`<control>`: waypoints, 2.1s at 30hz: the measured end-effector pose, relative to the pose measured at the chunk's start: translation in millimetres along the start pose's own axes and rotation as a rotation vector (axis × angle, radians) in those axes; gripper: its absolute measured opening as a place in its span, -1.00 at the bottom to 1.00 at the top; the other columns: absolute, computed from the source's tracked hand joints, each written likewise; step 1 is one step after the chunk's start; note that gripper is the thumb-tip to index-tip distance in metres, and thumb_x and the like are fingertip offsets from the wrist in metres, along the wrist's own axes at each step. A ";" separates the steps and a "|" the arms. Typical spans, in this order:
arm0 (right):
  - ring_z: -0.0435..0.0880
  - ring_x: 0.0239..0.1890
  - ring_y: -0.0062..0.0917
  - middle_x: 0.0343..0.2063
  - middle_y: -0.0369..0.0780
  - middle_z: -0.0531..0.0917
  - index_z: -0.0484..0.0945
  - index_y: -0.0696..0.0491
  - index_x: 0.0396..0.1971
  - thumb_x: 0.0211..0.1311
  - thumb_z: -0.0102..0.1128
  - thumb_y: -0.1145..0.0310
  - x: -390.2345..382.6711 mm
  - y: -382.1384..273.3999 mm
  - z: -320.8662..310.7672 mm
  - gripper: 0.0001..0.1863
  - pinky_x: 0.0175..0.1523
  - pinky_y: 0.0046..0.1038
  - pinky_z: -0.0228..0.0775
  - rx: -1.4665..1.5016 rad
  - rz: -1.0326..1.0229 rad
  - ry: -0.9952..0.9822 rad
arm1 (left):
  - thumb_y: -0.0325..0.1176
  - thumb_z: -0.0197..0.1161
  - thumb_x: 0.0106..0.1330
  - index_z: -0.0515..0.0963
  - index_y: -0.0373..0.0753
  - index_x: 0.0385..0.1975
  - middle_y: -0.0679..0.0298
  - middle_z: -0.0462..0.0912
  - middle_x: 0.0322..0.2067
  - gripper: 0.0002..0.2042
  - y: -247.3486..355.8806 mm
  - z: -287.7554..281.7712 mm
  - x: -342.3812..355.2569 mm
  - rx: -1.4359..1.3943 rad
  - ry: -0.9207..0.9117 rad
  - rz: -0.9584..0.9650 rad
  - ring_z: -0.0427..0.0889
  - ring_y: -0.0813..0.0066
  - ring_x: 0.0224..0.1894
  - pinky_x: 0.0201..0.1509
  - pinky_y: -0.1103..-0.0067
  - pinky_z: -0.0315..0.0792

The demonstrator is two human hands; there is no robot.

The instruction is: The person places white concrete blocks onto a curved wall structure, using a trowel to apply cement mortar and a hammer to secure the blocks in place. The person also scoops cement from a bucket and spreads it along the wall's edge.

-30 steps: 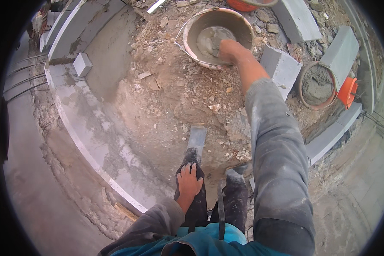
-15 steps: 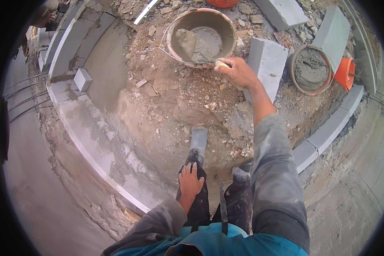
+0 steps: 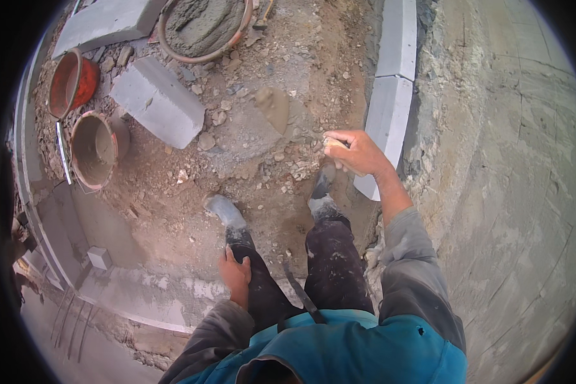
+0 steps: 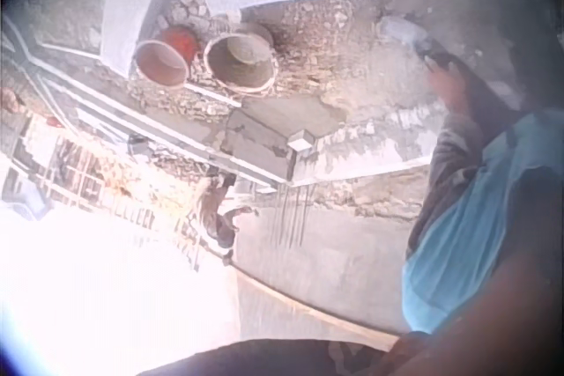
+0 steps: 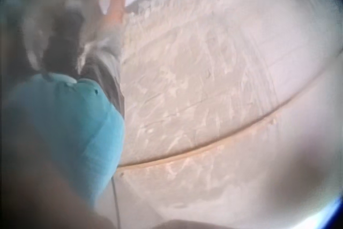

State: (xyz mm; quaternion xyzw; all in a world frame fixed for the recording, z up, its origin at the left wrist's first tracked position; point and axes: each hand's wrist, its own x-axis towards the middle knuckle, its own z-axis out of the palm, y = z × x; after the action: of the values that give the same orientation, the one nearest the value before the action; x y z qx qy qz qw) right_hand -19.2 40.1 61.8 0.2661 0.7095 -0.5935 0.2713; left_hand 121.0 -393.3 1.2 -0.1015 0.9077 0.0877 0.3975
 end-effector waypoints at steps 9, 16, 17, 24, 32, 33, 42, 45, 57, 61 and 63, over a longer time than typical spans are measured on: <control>0.55 -0.55 -0.65 -0.51 -0.32 0.57 0.58 0.15 -0.03 0.20 0.23 0.21 -14.3 169.1 -262.1 -0.60 -0.46 -0.53 0.44 -0.016 0.196 0.555 | -0.23 0.37 0.09 0.30 -0.24 0.27 0.02 0.32 0.24 -0.30 41.5 43.7 -11.1 0.222 0.024 -0.015 0.29 0.03 0.27 0.32 0.24 0.20; 0.64 -0.16 -0.17 -0.27 0.01 0.61 0.57 0.06 0.00 0.11 0.20 0.31 60.7 287.8 -383.5 -0.60 -0.07 -0.23 0.50 -1.026 -0.052 0.811 | -0.24 0.37 0.07 0.30 -0.27 0.26 0.00 0.32 0.22 -0.30 78.9 79.5 -20.7 0.341 -0.014 0.002 0.26 0.00 0.28 0.32 0.21 0.16; 0.62 -0.11 -0.14 -0.21 0.02 0.59 0.56 0.03 0.01 0.11 0.20 0.32 75.4 276.1 -377.6 -0.59 -0.04 -0.20 0.49 -1.058 -0.008 0.793 | -0.25 0.37 0.07 0.30 -0.28 0.26 -0.02 0.33 0.21 -0.30 81.4 81.7 -24.7 0.348 -0.009 -0.001 0.27 -0.01 0.27 0.32 0.20 0.17; 0.58 -0.05 -0.17 -0.11 -0.10 0.48 0.50 -0.08 0.10 0.09 0.26 0.33 83.8 293.6 -382.4 -0.51 0.01 -0.19 0.48 -1.128 0.037 0.830 | -0.26 0.35 0.05 0.33 -0.34 0.21 -0.12 0.36 0.16 -0.33 97.2 95.7 -46.4 0.338 0.055 0.078 0.30 -0.10 0.22 0.33 0.18 0.17; 0.57 -0.06 -0.13 -0.12 -0.05 0.51 0.50 -0.01 0.09 0.11 0.24 0.31 83.7 304.1 -383.1 -0.52 0.01 -0.17 0.46 -0.850 0.036 0.848 | -0.41 0.22 0.14 0.28 -0.40 0.24 -0.17 0.31 0.17 -0.40 214.0 107.2 -44.7 0.075 0.082 0.273 0.27 -0.10 0.26 0.37 0.23 0.16; 0.57 -0.07 -0.11 -0.13 -0.04 0.53 0.50 0.01 0.09 0.12 0.23 0.30 83.2 313.7 -382.1 -0.52 0.01 -0.16 0.45 -0.782 0.007 0.897 | -0.44 0.22 0.14 0.29 -0.38 0.24 -0.17 0.31 0.18 -0.40 250.6 106.1 -49.4 0.021 0.050 0.296 0.27 -0.09 0.26 0.37 0.25 0.16; 0.65 -0.50 -0.53 -0.34 -0.15 0.63 0.47 0.10 0.12 0.37 0.02 0.13 94.3 300.2 -339.1 -0.54 -0.39 -0.42 0.52 0.261 0.266 0.606 | -0.27 0.36 0.09 0.35 -0.28 0.21 0.00 0.33 0.20 -0.36 390.1 154.4 -129.4 -0.091 -0.476 0.837 0.23 -0.05 0.31 0.39 0.17 0.09; 0.67 -0.48 -0.50 -0.34 -0.12 0.64 0.47 0.12 0.14 0.36 0.02 0.15 100.0 302.0 -327.0 -0.54 -0.39 -0.41 0.53 0.294 0.304 0.597 | -0.25 0.41 0.03 0.36 -0.29 0.17 0.04 0.34 0.20 -0.34 375.2 170.4 -137.8 0.111 -0.506 0.848 0.23 -0.02 0.32 0.38 0.19 0.07; 0.55 0.02 0.03 -0.10 0.16 0.60 0.42 0.23 0.14 0.30 0.02 0.17 111.2 279.7 -308.8 -0.47 0.11 -0.14 0.39 0.089 0.289 0.616 | -0.32 0.42 -0.02 0.40 -0.27 0.12 0.08 0.44 0.12 -0.38 377.0 179.2 -125.0 -0.032 -0.430 0.820 0.33 0.03 0.26 0.31 0.20 0.18; 0.63 -0.07 -0.06 -0.14 0.11 0.63 0.44 0.20 0.12 0.31 0.05 0.17 115.7 311.3 -307.4 -0.50 0.04 -0.20 0.45 0.008 0.213 0.826 | -0.33 0.41 -0.03 0.40 -0.28 0.11 0.07 0.45 0.12 -0.38 381.1 179.4 -125.6 -0.081 -0.460 0.833 0.34 0.02 0.26 0.30 0.21 0.19; 0.62 -0.06 -0.06 -0.13 0.11 0.62 0.44 0.20 0.12 0.32 0.04 0.18 126.5 318.5 -308.7 -0.51 0.05 -0.20 0.44 0.015 0.195 0.889 | -0.33 0.41 -0.03 0.40 -0.28 0.11 0.06 0.46 0.11 -0.38 378.8 180.5 -125.6 -0.092 -0.470 0.848 0.35 0.02 0.25 0.30 0.21 0.20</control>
State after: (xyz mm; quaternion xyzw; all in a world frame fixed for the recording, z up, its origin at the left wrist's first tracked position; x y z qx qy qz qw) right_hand 92.3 400.7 -203.4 0.5626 0.7243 -0.3985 -0.0070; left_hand 235.2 29.5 3.1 0.2822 0.7499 0.3024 0.5163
